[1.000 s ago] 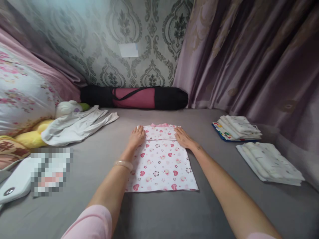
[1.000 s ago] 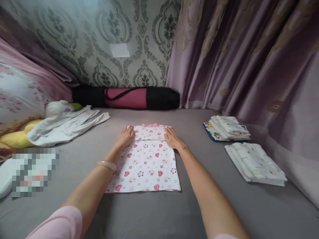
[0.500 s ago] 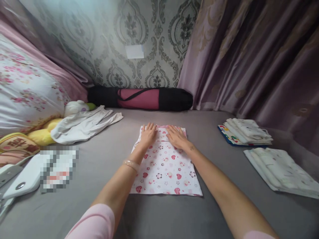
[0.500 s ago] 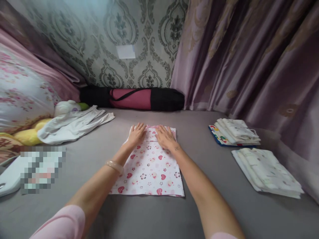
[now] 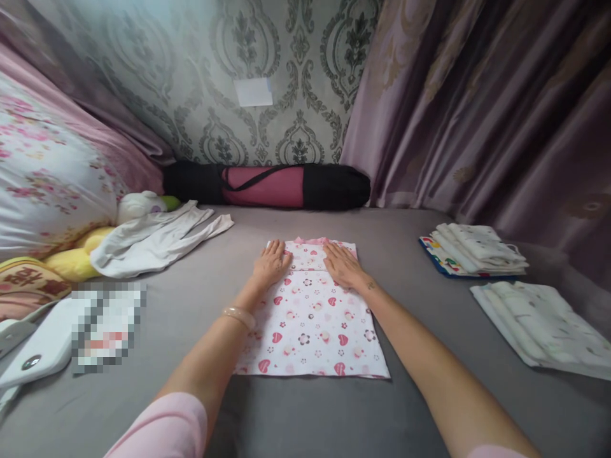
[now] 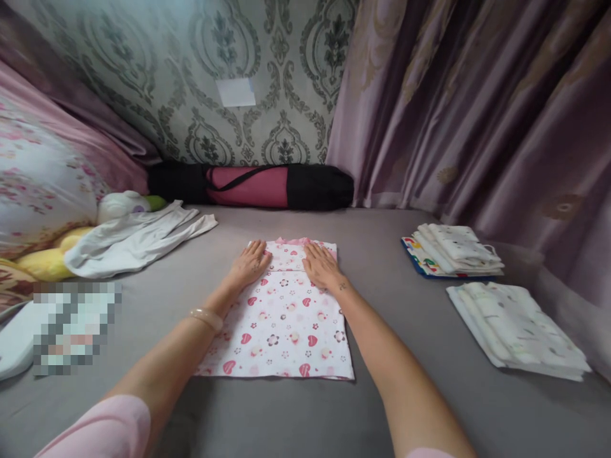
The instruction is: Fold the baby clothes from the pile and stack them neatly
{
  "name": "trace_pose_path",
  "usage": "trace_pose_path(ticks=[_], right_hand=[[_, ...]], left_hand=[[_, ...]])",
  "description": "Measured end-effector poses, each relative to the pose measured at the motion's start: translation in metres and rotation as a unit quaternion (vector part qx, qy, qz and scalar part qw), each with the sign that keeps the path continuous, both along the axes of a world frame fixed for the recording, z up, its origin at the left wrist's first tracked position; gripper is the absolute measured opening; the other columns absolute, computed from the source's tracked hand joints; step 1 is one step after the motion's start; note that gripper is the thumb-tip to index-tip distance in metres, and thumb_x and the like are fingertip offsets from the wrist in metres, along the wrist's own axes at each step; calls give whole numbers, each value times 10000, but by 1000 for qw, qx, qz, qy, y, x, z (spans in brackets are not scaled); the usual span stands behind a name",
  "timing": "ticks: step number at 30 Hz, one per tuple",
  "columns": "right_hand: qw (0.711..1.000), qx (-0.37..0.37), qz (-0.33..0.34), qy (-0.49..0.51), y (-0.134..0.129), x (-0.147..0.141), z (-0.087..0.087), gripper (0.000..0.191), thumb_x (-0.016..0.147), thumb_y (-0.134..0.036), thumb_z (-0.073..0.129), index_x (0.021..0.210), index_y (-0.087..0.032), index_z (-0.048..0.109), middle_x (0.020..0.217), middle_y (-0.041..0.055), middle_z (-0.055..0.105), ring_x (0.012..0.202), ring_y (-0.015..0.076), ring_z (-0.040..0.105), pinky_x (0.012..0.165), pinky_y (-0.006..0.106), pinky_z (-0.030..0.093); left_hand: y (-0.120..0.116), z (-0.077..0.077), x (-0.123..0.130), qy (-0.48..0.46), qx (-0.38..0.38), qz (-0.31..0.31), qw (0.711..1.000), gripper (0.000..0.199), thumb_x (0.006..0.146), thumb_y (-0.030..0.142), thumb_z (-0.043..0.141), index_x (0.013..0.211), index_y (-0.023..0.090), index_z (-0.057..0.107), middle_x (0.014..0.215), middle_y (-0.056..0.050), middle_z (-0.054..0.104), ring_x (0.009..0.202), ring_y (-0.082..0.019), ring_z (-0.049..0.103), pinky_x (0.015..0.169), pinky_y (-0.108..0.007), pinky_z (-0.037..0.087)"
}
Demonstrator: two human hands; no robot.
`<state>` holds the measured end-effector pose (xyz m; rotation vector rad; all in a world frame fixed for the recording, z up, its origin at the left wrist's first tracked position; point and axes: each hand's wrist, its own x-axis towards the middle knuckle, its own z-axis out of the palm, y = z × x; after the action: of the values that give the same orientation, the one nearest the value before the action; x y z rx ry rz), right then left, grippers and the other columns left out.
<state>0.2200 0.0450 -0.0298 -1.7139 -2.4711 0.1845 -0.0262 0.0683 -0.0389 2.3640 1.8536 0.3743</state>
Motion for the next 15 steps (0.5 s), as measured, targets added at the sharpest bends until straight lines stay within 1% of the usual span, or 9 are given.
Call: trace_pose_path(ticks=[4, 6, 8, 11, 13, 15], right_hand=[[998, -9, -67, -9, 1, 10, 1, 649, 979, -384, 165, 1513, -25, 254, 1591, 140, 204, 1471, 237, 161, 1200, 396, 89], [996, -27, -78, -17, 2, 11, 5, 651, 978, -386, 173, 1509, -21, 261, 1589, 149, 205, 1469, 249, 169, 1198, 405, 102], [996, -37, -83, -25, 4, 9, 10, 646, 976, -394, 185, 1501, -32, 292, 1581, 153, 229, 1464, 258, 190, 1195, 421, 112], [997, -7, -70, -22, 7, -2, 15, 638, 977, -396, 176, 1495, -52, 318, 1570, 145, 268, 1462, 250, 199, 1199, 432, 82], [999, 7, -50, -16, 11, -11, 13, 639, 981, -394, 151, 1502, -57, 306, 1573, 128, 265, 1467, 229, 183, 1203, 405, 74], [999, -1, -43, -17, 16, -16, 9, 648, 982, -397, 142, 1506, -46, 289, 1581, 126, 244, 1470, 224, 171, 1202, 381, 92]], left_hand=[[0, 0, -5, -1, -8, -7, 1000, 611, 985, 479, 234, 1468, 124, 352, 1552, -144, 324, 1449, -280, 258, 1169, -451, 242], [-1, -1, -6, -6, 2, -10, 1000, 608, 985, 478, 242, 1459, 118, 361, 1547, -148, 332, 1447, -283, 265, 1167, -456, 249], [-4, -1, -5, -14, 30, -7, 999, 596, 984, 466, 261, 1435, 99, 390, 1525, -159, 371, 1436, -283, 291, 1162, -445, 267], [-10, 0, -4, -21, 104, -24, 994, 544, 987, 432, 283, 1375, 95, 462, 1463, -157, 462, 1410, -269, 344, 1166, -423, 265], [-12, 0, -4, -16, 138, -52, 989, 503, 991, 410, 287, 1339, 117, 502, 1429, -139, 506, 1391, -256, 375, 1174, -416, 249], [-13, 1, -4, -11, 134, -63, 989, 474, 991, 404, 295, 1311, 139, 525, 1409, -127, 526, 1372, -251, 400, 1168, -421, 259]])
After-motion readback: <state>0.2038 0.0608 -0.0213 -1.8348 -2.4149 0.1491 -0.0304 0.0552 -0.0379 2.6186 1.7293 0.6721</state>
